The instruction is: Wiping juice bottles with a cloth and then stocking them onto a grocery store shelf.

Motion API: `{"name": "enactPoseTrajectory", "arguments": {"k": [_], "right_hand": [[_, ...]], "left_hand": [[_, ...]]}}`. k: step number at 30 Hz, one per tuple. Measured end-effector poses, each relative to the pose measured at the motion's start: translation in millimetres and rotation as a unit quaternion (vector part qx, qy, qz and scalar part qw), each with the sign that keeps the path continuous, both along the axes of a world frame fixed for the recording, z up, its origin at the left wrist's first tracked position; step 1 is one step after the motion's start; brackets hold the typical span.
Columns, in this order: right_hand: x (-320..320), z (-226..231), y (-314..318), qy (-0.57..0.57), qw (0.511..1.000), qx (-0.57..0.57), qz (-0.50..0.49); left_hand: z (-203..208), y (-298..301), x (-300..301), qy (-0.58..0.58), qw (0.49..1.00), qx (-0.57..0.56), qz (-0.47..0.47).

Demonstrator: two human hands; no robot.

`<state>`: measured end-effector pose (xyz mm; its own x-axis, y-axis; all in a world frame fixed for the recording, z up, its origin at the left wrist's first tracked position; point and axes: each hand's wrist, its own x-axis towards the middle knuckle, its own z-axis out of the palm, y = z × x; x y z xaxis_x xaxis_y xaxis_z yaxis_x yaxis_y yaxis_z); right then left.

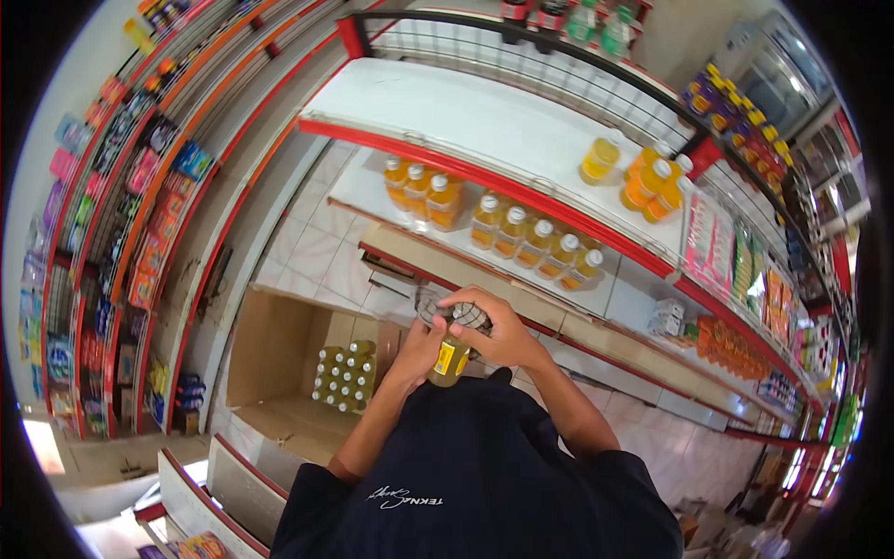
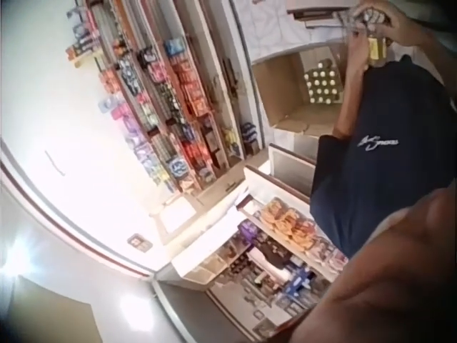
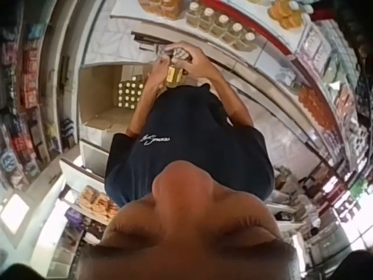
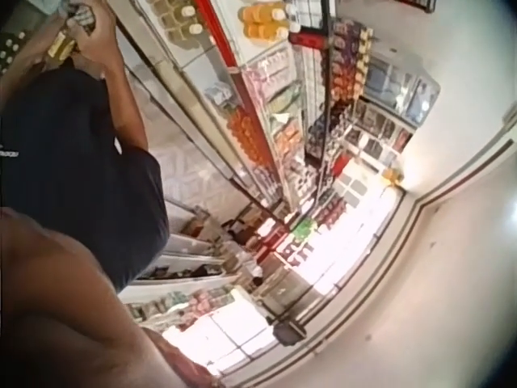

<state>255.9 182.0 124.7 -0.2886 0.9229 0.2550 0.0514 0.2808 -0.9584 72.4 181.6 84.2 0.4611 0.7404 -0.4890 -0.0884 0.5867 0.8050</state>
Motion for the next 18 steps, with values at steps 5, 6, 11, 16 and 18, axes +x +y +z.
{"name": "enactPoseTrajectory", "arguments": {"k": [5,6,11,16,18], "right_hand": [[52,-1,-19,-0.037,0.995,0.031,-0.082],[62,-1,-24,-0.038,0.994,0.031,-0.1],[105,18,-55,-0.038,0.965,-0.005,-0.26],[140,28,-80,-0.135,0.932,-0.117,-0.316],[142,27,-85,-0.049,0.92,-0.015,-0.388]], "left_hand": [[-16,-7,37,-0.041,0.988,0.054,-0.137],[-20,-9,46,-0.03,0.97,0.175,-0.166],[13,-19,102,0.028,0.921,0.309,-0.234],[22,-27,145,0.154,0.851,0.422,-0.273],[10,-29,154,0.069,0.866,0.451,-0.205]]}}
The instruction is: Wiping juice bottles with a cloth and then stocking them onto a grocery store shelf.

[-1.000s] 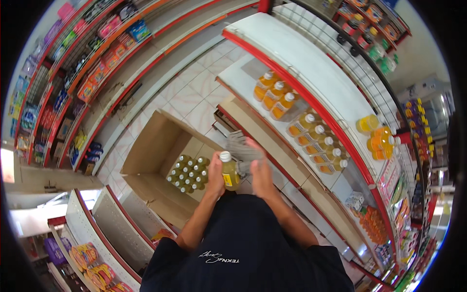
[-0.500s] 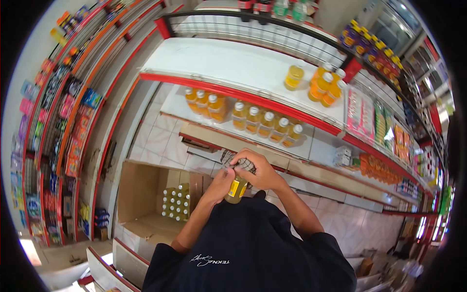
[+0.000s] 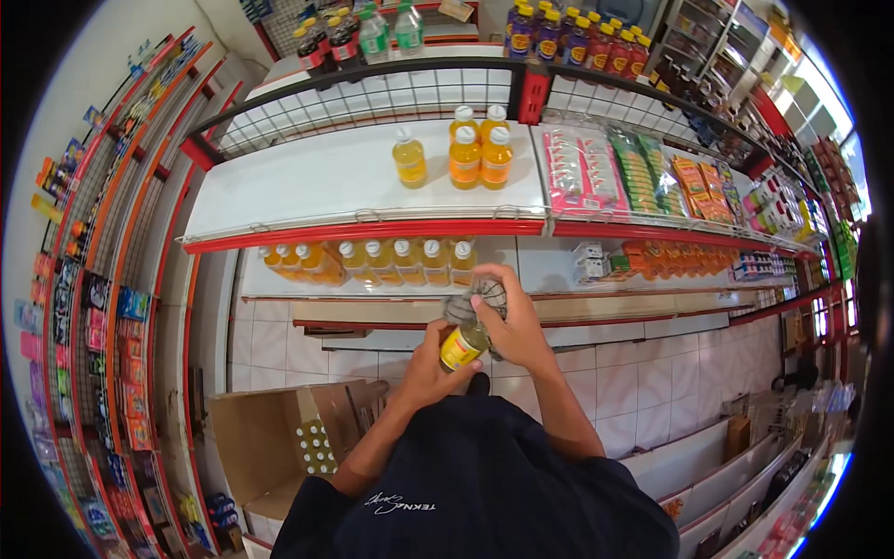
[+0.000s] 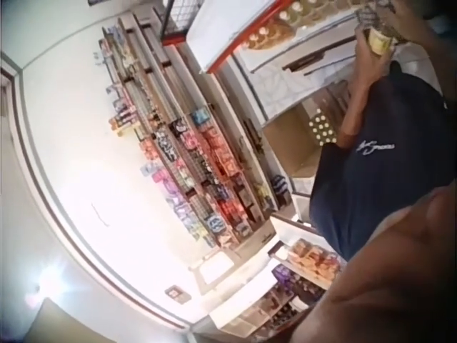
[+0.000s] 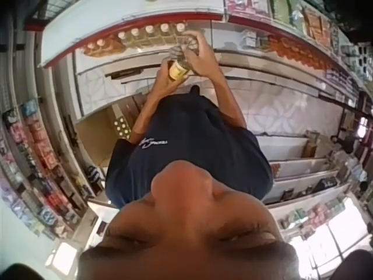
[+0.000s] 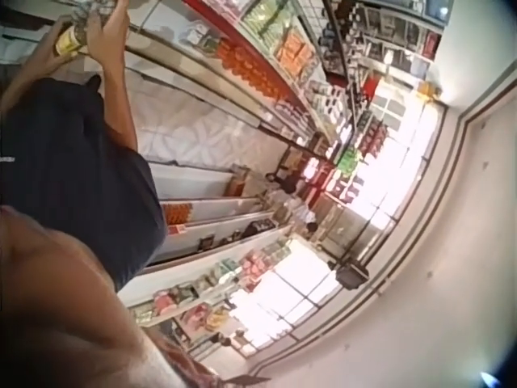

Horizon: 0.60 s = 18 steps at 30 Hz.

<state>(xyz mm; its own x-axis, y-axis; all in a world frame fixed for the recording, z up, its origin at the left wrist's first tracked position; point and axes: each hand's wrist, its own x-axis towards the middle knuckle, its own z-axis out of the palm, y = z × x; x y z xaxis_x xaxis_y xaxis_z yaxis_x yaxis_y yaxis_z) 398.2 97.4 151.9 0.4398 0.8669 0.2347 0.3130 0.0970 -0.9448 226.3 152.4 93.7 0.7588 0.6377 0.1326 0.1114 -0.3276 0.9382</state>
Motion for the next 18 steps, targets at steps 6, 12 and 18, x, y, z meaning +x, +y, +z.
{"name": "enactPoseTrajectory", "arguments": {"k": [6,12,18], "right_hand": [[-34,-32,-6,0.183,0.979,0.071,0.046],[-56,-44,-5,-0.233,0.958,0.162,0.039],[-47,-34,34,-0.047,0.984,0.168,0.02]], "left_hand": [[2,16,28,-0.192,0.979,-0.068,0.027],[-7,43,20,-0.216,0.947,-0.23,0.051],[3,45,14,-0.272,0.914,-0.299,-0.024]]}}
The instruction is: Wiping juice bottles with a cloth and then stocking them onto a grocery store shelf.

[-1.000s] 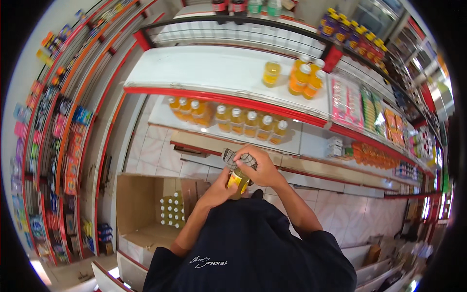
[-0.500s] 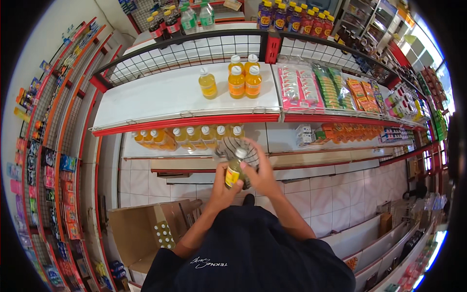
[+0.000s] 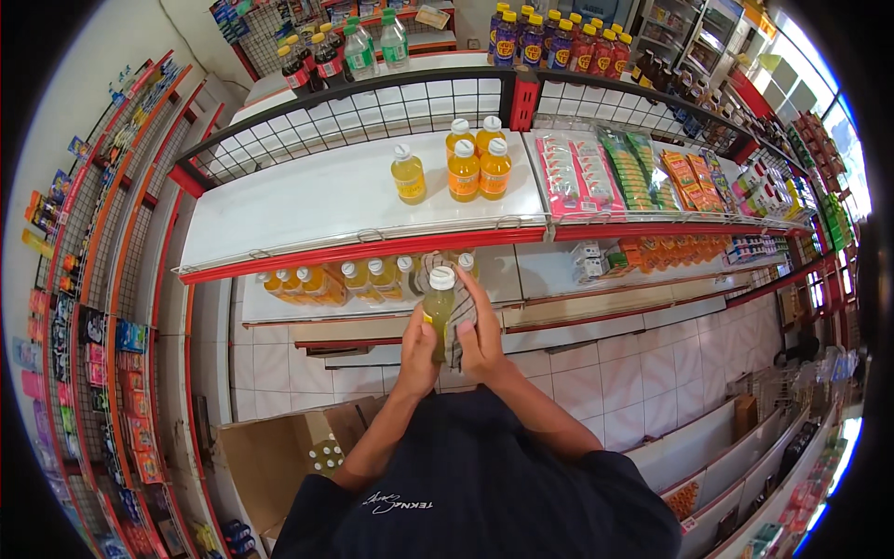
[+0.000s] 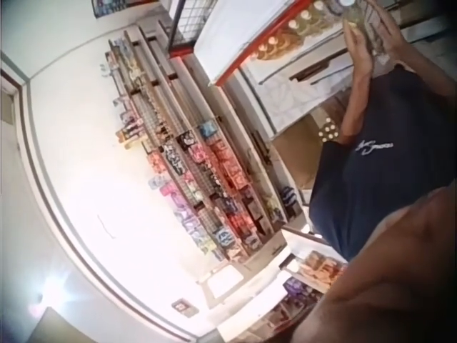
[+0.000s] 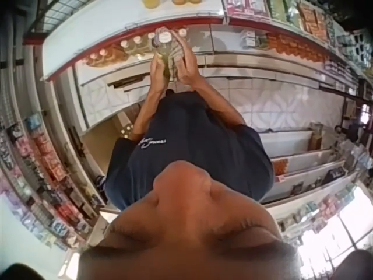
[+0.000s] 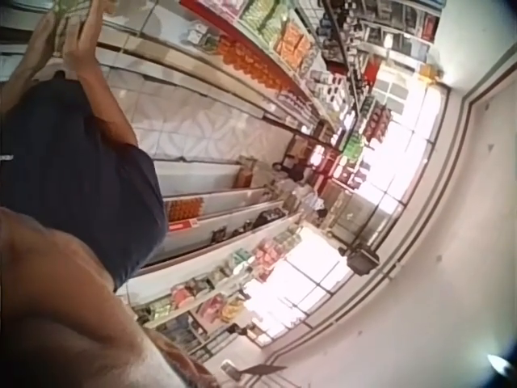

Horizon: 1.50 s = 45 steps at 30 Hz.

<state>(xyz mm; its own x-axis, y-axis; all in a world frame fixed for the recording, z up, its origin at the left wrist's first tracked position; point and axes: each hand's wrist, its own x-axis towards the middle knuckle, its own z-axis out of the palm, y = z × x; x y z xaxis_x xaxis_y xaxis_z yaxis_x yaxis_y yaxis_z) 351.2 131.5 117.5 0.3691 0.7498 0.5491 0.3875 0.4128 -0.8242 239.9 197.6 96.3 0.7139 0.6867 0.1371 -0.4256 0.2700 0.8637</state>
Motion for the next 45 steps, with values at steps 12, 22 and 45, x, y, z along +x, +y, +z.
{"name": "enactPoseTrajectory", "arguments": {"k": [12,22,45], "right_hand": [[-25,-2,18,-0.081,0.995,0.023,-0.056],[-46,-10,9,-0.212,0.968,-0.048,-0.123],[32,8,-7,-0.033,0.95,-0.268,-0.156]], "left_hand": [[-28,20,-14,0.06,0.993,-0.049,0.09],[-26,47,-24,0.043,0.991,-0.125,0.015],[-23,47,-30,0.045,0.982,-0.184,-0.015]]}}
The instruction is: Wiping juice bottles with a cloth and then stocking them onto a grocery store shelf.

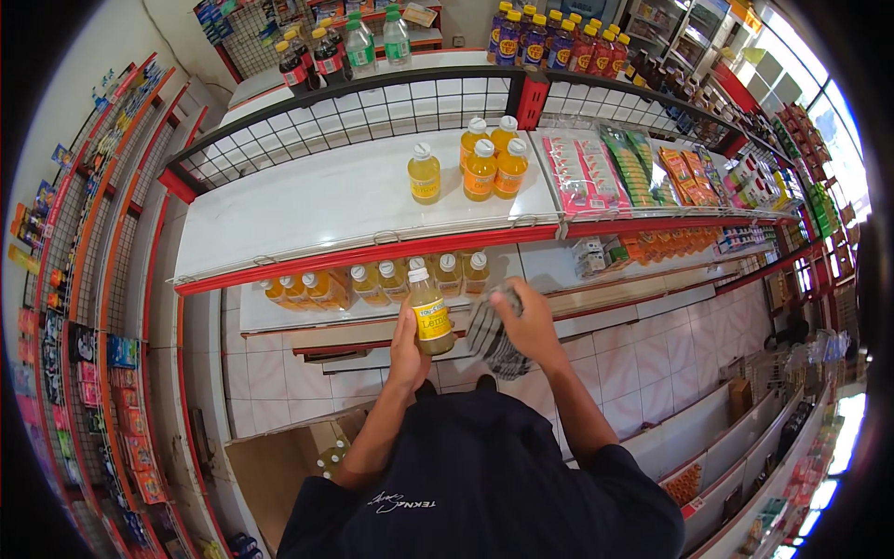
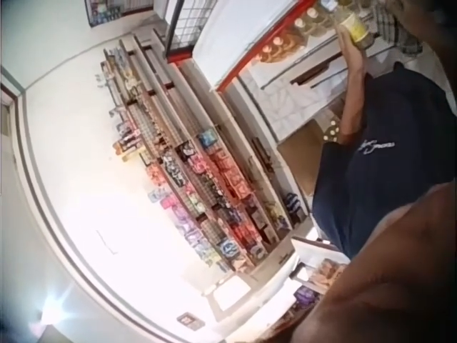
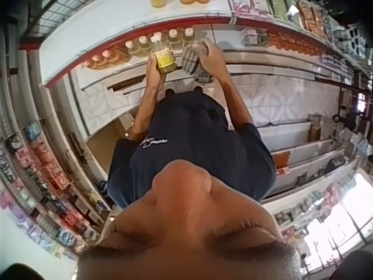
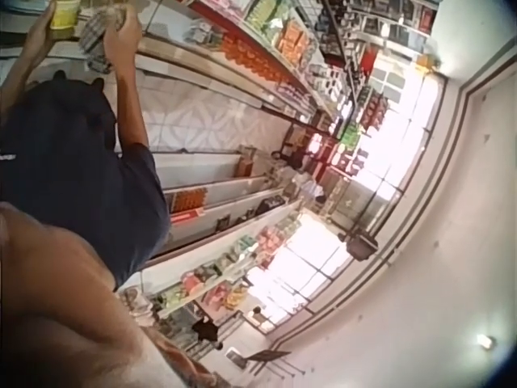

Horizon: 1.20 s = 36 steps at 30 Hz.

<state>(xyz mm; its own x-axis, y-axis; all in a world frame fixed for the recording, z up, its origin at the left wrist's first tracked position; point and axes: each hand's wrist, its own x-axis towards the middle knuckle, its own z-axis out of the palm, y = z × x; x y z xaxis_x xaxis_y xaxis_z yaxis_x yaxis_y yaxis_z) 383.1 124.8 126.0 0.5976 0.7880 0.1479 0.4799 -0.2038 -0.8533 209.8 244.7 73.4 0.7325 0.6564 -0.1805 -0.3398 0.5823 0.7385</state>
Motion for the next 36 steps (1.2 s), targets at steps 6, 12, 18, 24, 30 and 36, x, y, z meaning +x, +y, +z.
{"name": "enactPoseTrajectory", "arguments": {"k": [6,12,18,24,30,36], "right_hand": [[19,-19,-4,-0.032,0.986,-0.039,-0.162],[-18,-16,-5,0.156,0.983,0.097,0.022],[-26,-21,-1,-0.119,0.974,0.194,0.01],[-38,-14,13,0.128,0.963,0.232,-0.045],[-59,-19,7,-0.09,0.966,0.239,-0.024],[-57,-23,2,-0.134,0.966,0.218,0.042]], "left_hand": [[-1,-9,2,0.054,0.996,0.067,-0.033],[-22,-16,27,0.034,0.991,0.13,-0.006],[-2,-20,35,-0.037,0.999,0.023,-0.024],[7,-37,42,-0.039,0.997,0.069,-0.022],[8,-30,41,-0.074,0.997,0.016,0.024],[13,-28,34,-0.067,0.996,0.031,0.039]]}}
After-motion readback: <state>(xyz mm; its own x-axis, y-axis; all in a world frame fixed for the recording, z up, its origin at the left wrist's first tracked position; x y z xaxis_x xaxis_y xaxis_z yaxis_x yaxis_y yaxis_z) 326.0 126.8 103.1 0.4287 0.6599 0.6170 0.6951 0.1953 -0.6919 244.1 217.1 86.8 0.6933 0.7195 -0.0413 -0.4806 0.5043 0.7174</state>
